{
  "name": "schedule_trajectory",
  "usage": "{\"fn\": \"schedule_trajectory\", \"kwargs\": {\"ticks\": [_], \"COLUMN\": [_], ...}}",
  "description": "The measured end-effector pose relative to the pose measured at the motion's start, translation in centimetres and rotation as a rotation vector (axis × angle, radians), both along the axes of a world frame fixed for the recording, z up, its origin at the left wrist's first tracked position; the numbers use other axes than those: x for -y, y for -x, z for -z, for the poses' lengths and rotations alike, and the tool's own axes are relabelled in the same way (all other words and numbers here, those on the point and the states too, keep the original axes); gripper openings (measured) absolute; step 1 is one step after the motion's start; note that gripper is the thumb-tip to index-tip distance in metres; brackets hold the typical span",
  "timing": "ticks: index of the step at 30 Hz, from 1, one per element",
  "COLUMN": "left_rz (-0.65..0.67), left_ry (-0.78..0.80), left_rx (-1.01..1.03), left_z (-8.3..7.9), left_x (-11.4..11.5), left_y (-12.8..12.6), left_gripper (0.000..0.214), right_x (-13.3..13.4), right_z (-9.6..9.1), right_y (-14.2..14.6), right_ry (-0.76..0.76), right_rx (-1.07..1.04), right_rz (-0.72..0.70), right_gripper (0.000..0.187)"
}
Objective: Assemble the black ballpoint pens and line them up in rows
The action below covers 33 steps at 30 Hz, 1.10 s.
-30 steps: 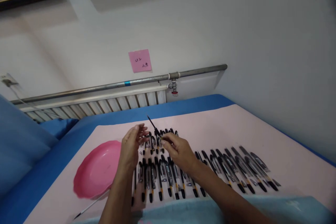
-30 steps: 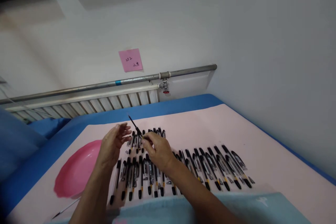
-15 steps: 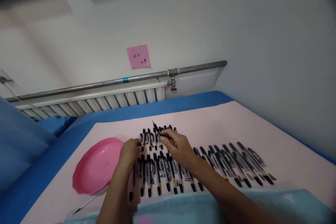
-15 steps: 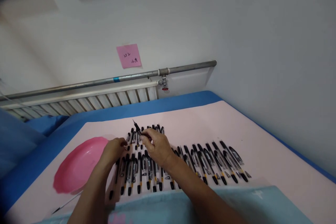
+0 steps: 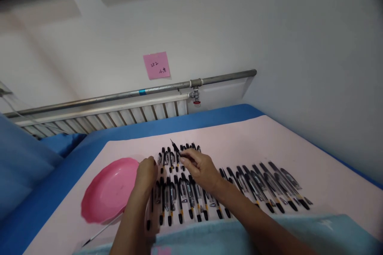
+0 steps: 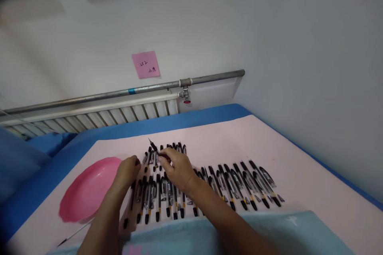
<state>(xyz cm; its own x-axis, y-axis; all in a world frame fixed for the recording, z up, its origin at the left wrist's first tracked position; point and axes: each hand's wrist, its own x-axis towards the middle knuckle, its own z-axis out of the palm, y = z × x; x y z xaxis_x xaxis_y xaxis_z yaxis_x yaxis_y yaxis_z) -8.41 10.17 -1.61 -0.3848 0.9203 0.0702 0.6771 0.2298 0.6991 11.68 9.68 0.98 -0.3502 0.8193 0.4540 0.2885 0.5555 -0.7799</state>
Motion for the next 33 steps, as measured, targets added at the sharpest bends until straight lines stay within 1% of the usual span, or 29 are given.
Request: {"fn": "schedule_trajectory", "kwargs": {"ticks": [1,2,4,6,8,10,13,21,28,33], "left_rz": [-0.004,0.004,0.033,0.048,0.034,0.023,0.041,0.097,0.088,0.094], "left_ry": [-0.029,-0.063,-0.129,-0.168,-0.168,-0.162,-0.128,-0.084,-0.099,-0.101], "left_rx": [0.083,0.229,0.653,1.061,1.272,1.381,1.445,1.434,1.483,1.44], "left_z": [-0.5,-1.1,-2.1,-2.8,-3.1,-3.2,-3.1,-3.0,-2.8,-3.0], "left_x": [0.1,0.2,0.4,0.5,0.4,0.3,0.2,0.4,0.2,0.3], "left_y": [-0.1,-0.3,-0.6,-0.9,-1.1,-1.2,-1.6,-2.6,-2.3,-2.7], "left_gripper": [0.008,0.002,0.016,0.022,0.02,0.017,0.017,0.017,0.015,0.016], "right_x": [0.1,0.1,0.2,0.3,0.3,0.3,0.3,0.1,0.1,0.1], "right_z": [0.0,0.1,0.3,0.7,1.0,1.2,1.3,1.2,1.2,1.2], "right_y": [0.1,0.2,0.4,0.7,0.9,0.9,0.8,0.8,0.8,0.8], "right_ry": [0.007,0.016,0.036,0.056,0.066,0.068,0.069,0.09,0.085,0.071], "right_rx": [0.017,0.041,0.097,0.135,0.149,0.154,0.152,0.169,0.167,0.172], "right_rz": [-0.014,-0.03,-0.057,-0.068,-0.066,-0.063,-0.061,-0.032,-0.027,-0.013], "right_gripper": [0.013,0.013,0.012,0.012,0.012,0.013,0.014,0.012,0.013,0.012]}}
